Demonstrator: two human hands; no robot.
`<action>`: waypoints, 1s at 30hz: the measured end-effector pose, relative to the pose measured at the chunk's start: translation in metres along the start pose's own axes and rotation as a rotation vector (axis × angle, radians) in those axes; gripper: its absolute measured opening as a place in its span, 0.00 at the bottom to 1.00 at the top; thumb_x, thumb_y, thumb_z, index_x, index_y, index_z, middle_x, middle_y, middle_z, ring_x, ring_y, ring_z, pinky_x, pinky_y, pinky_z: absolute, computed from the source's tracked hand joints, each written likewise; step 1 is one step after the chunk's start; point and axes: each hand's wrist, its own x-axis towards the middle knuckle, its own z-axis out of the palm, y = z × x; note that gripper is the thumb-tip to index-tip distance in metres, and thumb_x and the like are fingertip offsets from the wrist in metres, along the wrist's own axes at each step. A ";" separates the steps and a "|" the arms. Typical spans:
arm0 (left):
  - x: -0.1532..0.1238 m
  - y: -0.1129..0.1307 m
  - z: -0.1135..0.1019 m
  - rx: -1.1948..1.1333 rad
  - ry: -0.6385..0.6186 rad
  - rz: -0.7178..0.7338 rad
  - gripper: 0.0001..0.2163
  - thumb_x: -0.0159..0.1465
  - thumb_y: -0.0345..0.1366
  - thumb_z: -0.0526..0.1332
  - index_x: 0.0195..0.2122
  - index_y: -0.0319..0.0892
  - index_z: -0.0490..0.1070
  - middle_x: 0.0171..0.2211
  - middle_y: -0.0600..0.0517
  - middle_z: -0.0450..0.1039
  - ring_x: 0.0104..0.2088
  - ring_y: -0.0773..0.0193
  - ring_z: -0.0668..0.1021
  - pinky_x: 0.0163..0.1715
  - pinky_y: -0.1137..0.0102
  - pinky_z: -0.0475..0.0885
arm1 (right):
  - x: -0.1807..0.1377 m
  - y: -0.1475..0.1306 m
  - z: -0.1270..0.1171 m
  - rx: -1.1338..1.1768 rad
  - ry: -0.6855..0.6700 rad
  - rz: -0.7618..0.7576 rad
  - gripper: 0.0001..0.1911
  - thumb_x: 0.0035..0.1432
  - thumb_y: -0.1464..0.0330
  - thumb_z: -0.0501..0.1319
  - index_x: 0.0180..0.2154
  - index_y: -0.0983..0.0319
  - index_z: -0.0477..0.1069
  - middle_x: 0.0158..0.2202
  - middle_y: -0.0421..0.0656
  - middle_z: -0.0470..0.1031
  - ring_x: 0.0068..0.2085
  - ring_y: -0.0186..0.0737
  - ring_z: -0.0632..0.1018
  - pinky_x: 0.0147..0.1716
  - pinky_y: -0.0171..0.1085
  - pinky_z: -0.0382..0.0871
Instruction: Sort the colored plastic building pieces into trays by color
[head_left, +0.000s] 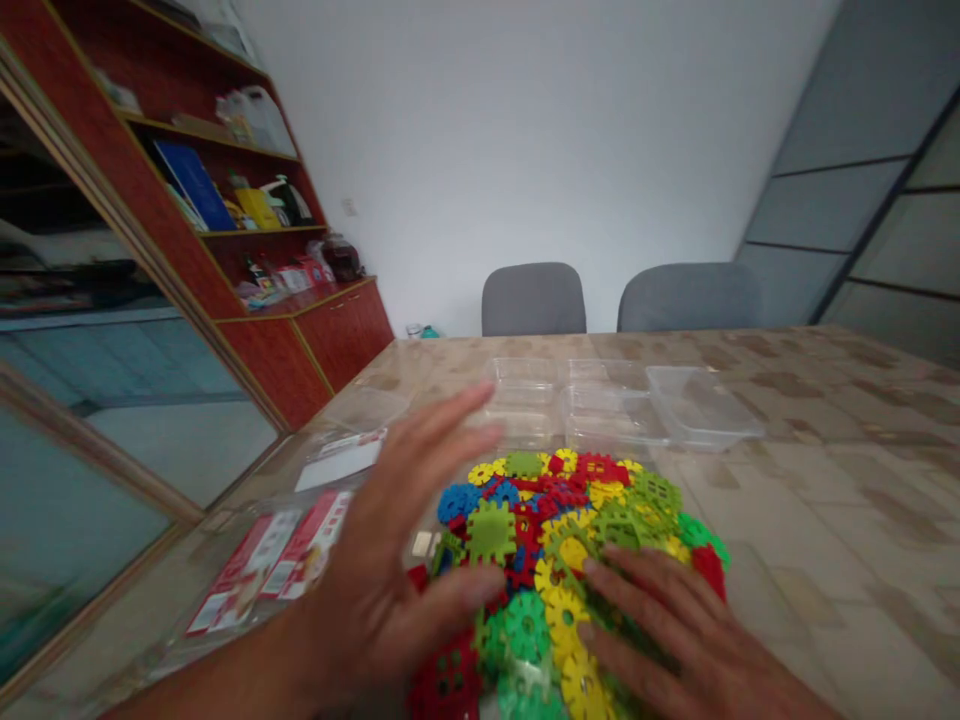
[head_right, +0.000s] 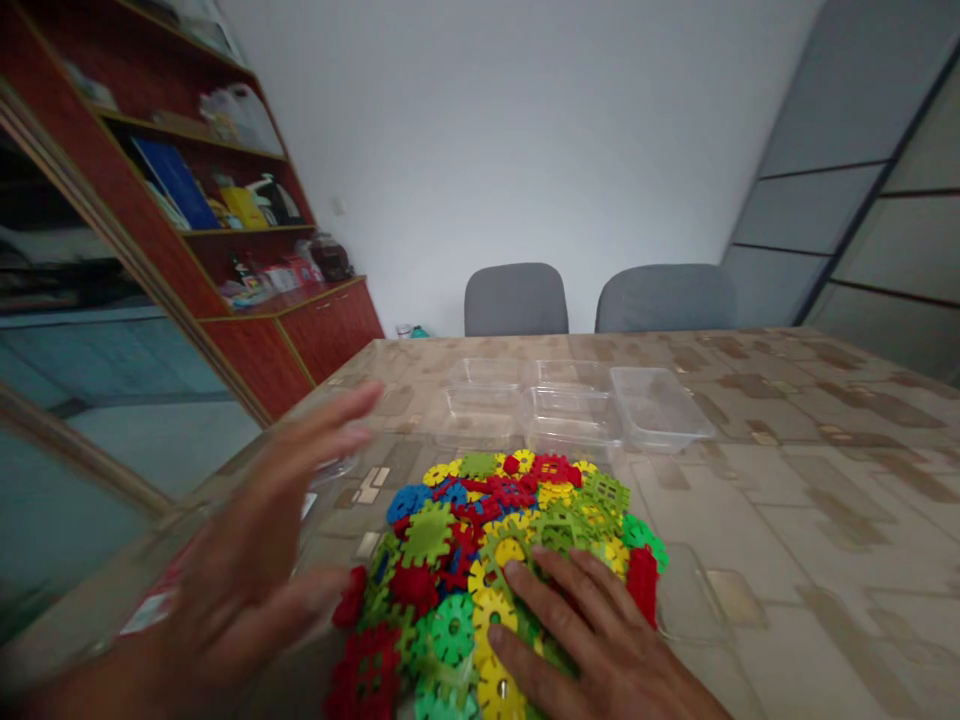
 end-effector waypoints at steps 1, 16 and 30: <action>-0.004 -0.005 0.003 0.008 -0.106 0.043 0.31 0.66 0.57 0.57 0.68 0.58 0.50 0.71 0.50 0.46 0.67 0.42 0.57 0.63 0.41 0.54 | -0.006 -0.002 0.009 -0.038 0.046 -0.050 0.26 0.67 0.62 0.59 0.65 0.48 0.60 0.62 0.43 0.70 0.61 0.49 0.71 0.56 0.48 0.71; -0.033 -0.017 0.076 -0.072 -0.412 -0.038 0.30 0.73 0.52 0.47 0.71 0.56 0.35 0.73 0.48 0.32 0.70 0.46 0.45 0.65 0.43 0.50 | 0.006 0.026 0.006 0.102 0.087 0.231 0.22 0.68 0.65 0.56 0.62 0.54 0.64 0.59 0.44 0.74 0.58 0.44 0.74 0.56 0.47 0.71; -0.075 -0.040 0.084 0.049 -0.474 0.227 0.37 0.68 0.61 0.50 0.72 0.50 0.40 0.72 0.44 0.38 0.70 0.40 0.48 0.64 0.40 0.48 | 0.005 0.036 0.044 0.339 0.190 0.705 0.27 0.69 0.55 0.48 0.61 0.62 0.64 0.61 0.53 0.70 0.61 0.50 0.71 0.60 0.54 0.64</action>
